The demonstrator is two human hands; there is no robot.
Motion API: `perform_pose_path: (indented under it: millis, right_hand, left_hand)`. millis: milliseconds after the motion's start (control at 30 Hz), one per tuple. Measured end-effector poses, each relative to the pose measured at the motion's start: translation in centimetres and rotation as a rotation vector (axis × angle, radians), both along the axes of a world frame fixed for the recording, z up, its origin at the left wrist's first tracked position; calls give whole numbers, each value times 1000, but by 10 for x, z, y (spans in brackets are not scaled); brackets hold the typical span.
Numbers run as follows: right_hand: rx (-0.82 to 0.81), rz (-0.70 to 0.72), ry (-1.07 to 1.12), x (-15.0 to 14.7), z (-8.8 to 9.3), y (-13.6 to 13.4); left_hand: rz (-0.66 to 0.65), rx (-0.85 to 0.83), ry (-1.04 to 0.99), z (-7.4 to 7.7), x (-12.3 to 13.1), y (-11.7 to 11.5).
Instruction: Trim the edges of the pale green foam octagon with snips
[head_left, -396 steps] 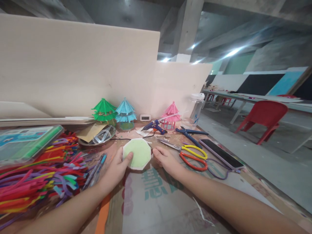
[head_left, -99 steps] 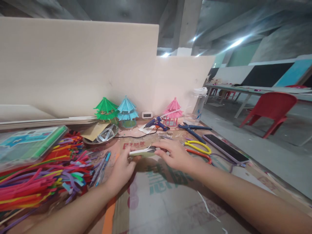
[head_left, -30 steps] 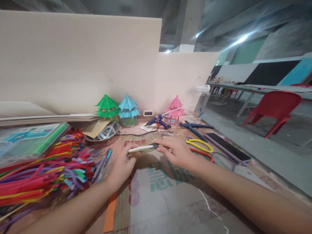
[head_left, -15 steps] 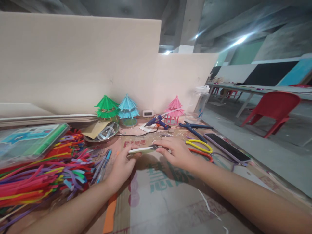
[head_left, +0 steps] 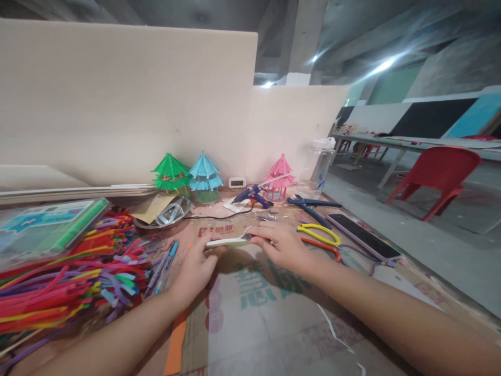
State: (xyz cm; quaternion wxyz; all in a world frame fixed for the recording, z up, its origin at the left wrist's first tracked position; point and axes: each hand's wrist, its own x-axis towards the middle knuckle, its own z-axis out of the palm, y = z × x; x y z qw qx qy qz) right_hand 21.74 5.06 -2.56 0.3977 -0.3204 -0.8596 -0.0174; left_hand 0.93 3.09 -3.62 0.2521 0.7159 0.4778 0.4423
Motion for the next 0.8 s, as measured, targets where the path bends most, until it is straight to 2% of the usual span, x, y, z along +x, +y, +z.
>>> perform_pose_path:
  millis: [433,800]
  right_hand:
    - [-55,-1,39,5,-2,5]
    - [27,13,-70,1,1,-5]
  left_hand:
    - [8,6,-19,1,0,0]
    - [12,33,138,10,1,-7]
